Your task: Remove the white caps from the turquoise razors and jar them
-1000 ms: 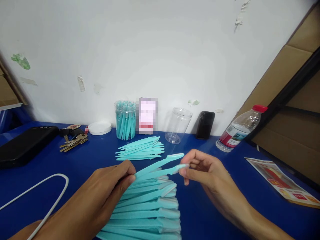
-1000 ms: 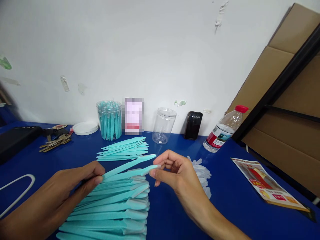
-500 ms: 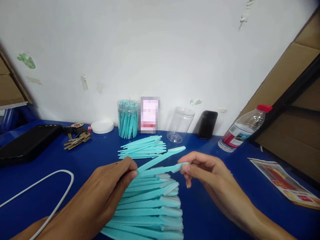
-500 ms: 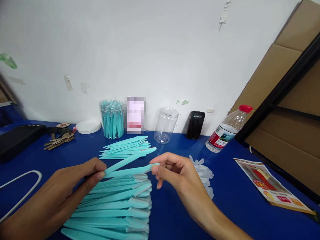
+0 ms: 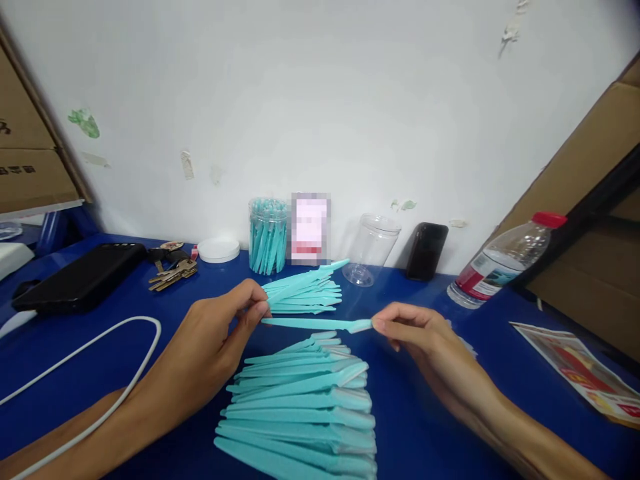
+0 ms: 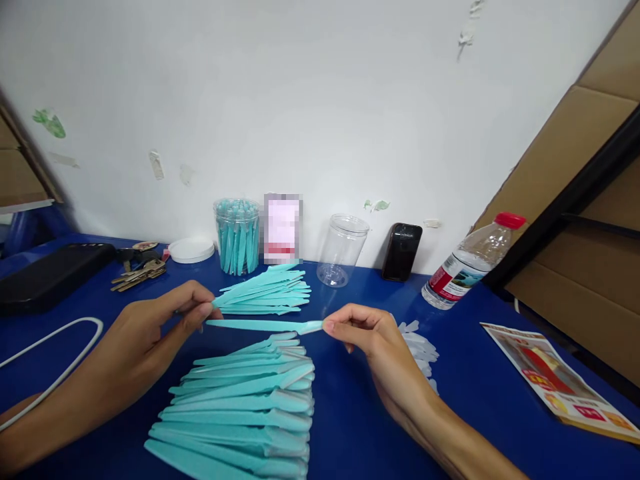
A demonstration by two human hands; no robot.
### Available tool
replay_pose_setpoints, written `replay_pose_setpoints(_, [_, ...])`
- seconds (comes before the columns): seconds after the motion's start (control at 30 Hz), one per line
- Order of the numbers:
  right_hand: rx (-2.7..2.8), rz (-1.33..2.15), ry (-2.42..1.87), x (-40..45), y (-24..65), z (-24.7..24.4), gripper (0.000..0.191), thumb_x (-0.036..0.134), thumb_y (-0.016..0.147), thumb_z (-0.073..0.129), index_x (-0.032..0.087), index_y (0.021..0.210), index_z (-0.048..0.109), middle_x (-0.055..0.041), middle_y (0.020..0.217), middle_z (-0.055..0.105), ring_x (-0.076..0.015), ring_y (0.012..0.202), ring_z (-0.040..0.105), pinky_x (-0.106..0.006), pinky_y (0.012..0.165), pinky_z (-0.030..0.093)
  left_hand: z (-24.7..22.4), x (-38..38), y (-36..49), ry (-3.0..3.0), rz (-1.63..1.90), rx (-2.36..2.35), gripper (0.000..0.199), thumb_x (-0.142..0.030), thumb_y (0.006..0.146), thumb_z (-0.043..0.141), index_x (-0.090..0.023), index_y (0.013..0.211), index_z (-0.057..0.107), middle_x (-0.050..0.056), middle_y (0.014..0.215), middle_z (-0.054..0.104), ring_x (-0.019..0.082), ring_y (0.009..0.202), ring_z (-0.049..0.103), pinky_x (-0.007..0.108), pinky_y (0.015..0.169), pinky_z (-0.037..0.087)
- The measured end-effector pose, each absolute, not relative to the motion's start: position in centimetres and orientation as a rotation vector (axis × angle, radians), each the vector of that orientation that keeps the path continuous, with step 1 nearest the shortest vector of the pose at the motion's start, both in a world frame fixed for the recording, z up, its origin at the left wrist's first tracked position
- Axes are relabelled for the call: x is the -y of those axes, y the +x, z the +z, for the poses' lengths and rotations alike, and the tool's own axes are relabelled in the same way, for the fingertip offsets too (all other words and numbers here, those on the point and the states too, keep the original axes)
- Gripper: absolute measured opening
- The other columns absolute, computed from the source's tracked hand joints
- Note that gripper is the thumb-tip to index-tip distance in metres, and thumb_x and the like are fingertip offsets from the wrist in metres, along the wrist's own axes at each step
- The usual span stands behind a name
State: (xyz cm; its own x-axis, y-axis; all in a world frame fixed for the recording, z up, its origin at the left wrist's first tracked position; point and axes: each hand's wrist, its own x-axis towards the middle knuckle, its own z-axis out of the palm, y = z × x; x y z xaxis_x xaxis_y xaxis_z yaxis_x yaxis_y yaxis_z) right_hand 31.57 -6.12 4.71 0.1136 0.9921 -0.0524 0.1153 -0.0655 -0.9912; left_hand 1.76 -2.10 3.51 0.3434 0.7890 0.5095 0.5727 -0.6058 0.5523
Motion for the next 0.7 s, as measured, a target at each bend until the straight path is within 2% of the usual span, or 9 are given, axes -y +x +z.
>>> replay_pose_setpoints(0.13, [1.199, 1.16, -1.378, 6.8, 30.8, 4.9, 0.025, 0.042, 0.073, 0.087, 0.021, 0.064, 0.077, 0.0001, 0.066, 0.057, -0.0177, 0.07, 0.04, -0.033, 0.068, 0.03, 3.9, 2.5, 2.0, 2.251, 1.155, -1.233, 0.031, -0.04, 0.112, 0.045, -0.024, 0.091, 0.062, -0.003, 0.077, 0.07, 0.014, 0.057, 0.052, 0.028, 0.054, 0.036])
replay_pose_setpoints(0.4, [1.291, 1.228, -1.382, 8.2, 29.8, 4.5, 0.027, 0.045, 0.071, 0.09, 0.022, 0.068, 0.077, -0.0012, 0.071, 0.065, -0.0197, 0.073, 0.051, -0.032, 0.069, 0.035, 3.9, 2.3, 2.0, 2.29, 1.163, -1.183, 0.029, -0.035, 0.112, 0.046, -0.023, 0.091, 0.061, -0.005, 0.074, 0.067, 0.013, 0.059, 0.055, 0.027, 0.054, 0.036])
replay_pose_setpoints(0.7, [1.376, 1.205, -1.406, 8.1, 29.6, 4.9, 0.035, 0.052, 0.071, 0.09, 0.021, 0.069, 0.075, -0.0001, 0.066, 0.058, -0.0184, 0.069, 0.045, -0.032, 0.064, 0.032, 4.1, 3.3, 2.5, 2.238, 1.126, -1.265, 0.031, -0.039, 0.112, 0.044, -0.024, 0.091, 0.06, -0.005, 0.073, 0.065, 0.014, 0.058, 0.048, 0.029, 0.057, 0.033])
